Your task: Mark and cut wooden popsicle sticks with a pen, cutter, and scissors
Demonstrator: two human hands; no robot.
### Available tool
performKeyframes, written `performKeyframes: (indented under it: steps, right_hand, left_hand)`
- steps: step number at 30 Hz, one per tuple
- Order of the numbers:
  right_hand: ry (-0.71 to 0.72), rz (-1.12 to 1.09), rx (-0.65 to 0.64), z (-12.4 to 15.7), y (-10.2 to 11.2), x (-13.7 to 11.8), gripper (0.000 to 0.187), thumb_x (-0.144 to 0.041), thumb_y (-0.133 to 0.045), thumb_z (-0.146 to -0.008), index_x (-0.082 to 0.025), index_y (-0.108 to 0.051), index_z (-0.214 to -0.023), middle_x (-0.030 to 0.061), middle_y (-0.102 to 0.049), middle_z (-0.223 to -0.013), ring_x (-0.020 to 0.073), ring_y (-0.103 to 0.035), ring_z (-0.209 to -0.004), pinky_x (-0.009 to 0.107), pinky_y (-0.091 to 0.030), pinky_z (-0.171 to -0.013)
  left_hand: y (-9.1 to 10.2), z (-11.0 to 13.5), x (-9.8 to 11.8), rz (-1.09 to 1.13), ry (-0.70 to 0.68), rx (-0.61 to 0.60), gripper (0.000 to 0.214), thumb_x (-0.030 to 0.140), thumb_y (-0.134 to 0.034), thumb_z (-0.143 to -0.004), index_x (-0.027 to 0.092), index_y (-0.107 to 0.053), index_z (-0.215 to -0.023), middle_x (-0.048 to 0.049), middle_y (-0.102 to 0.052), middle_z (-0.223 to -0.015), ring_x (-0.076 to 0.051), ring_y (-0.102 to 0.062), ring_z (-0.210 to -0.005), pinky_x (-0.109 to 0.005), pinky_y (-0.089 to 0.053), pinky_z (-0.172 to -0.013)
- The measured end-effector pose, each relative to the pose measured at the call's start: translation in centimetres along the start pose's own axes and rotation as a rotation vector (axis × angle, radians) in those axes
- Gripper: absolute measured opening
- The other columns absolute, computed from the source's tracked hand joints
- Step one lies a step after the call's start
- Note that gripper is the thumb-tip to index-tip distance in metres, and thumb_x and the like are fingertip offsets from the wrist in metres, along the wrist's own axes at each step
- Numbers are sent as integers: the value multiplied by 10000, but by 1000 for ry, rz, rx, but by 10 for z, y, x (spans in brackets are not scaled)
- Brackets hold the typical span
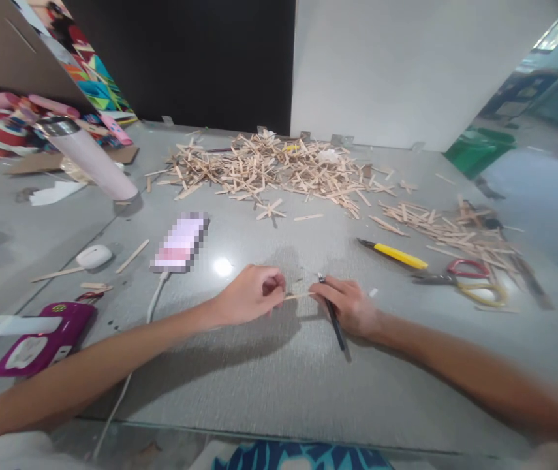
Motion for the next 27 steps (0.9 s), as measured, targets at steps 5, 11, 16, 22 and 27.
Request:
performKeyframes:
  steps: [5, 11, 16, 22, 27]
  right_hand:
    - [-121, -80, 75, -1, 1, 11, 245, -242, -516, -1193, -180, -742, -1121, 26, -680, -820, 134, -602, -651, 251, -450, -572]
    - [-130, -109, 69, -2, 0, 12, 223, -227, -523, -1184, -179, -729, -1113, 24, -674, -815, 140, -613, -668, 252, -463, -587]
    - [-111, -102, 23, -4, 2, 11, 262, -248, -495, -1200, -170, -739, -1148, 40, -699, -842, 137, -610, -659, 249, -462, -586]
    - [-55, -79, -22, -4, 1, 6, 286, -280, -499, -1207, -159, -755, -1164, 64, -733, -883, 145, -649, -691, 250, -499, -611]
    - [-35, -63, -33, -5, -2, 4, 320, -288, -484, -1212, -157, -765, -1131, 56, -716, -856, 149, -645, -684, 254, -508, -615]
  left_hand:
    - [14, 2, 13, -80, -92, 98, 146, 227, -482, -1019, 233, -529, -880, 16, -744, -730, -143, -712, -594, -260, -511, -596]
    - [17, 0, 20, -120, -127, 10, 332, 402, -500, -1111, 212, -605, -859, -37, -799, -832, -162, -759, -706, -284, -549, -695]
    - [15, 0, 19, -69, -141, -107, 174, 382, -547, -1113, 219, -605, -1127, -39, -850, -911, -163, -785, -685, -280, -574, -702]
    - [5, 0, 27, -204, -239, -137, 137, 232, -636, -1028, 201, -769, -1038, -17, -838, -852, -149, -757, -741, -243, -505, -685]
    - [-3, 2, 25, -205, -291, -139, 127, 225, -632, -997, 195, -728, -919, 20, -742, -699, -111, -647, -601, -226, -464, -623]
Point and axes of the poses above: each hand's wrist, its own z-axis away from the middle knuckle, its own y-axis out of the back of the hand, x = y × z, the point moved 7 cm from there along -z, towards the middle knuckle
